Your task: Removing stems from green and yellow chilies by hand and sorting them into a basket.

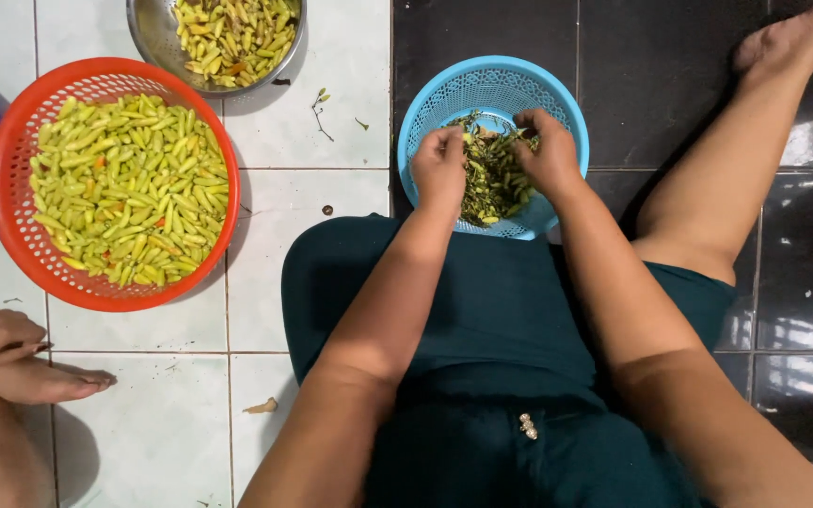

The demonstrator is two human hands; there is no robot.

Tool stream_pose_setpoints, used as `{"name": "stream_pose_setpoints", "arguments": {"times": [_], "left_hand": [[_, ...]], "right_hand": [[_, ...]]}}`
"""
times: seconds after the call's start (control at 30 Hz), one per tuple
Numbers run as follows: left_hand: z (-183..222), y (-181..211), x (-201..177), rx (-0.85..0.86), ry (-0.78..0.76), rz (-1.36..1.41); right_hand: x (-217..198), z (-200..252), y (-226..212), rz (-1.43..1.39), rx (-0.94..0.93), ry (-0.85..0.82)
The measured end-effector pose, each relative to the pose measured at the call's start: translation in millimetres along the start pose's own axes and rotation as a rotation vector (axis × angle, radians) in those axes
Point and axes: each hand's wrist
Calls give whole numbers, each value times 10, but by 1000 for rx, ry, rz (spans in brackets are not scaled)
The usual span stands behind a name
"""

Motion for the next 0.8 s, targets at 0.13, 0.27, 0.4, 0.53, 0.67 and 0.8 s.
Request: {"name": "stream_pose_setpoints", "arguments": {"times": [0.13,0.27,0.4,0.53,0.67,0.8], "left_hand": [[-422,-280,-53,-195,-103,322],[-613,-455,-20,-234,-101,320],[-689,-488,-18,-212,-80,384],[-662,-346,-51,-249,-70,437],[-705,-416,-50,-258,-60,440],[-746,-433,-78,-216,-77,432]], "right_hand": [[166,75,277,379,147,-229],[230,58,-147,12,121,-265],[41,-84,479,83,56,-11],[208,14,845,492,98,-136],[288,13,494,376,12,-184],[357,-18,422,441,-124,-161]]}}
Point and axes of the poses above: each hand's wrist, its own z-axis away from the middle knuckle, its own x-axis out of the palm, y = z × x, and after that the axes turned 10 degrees about -z, right-handed
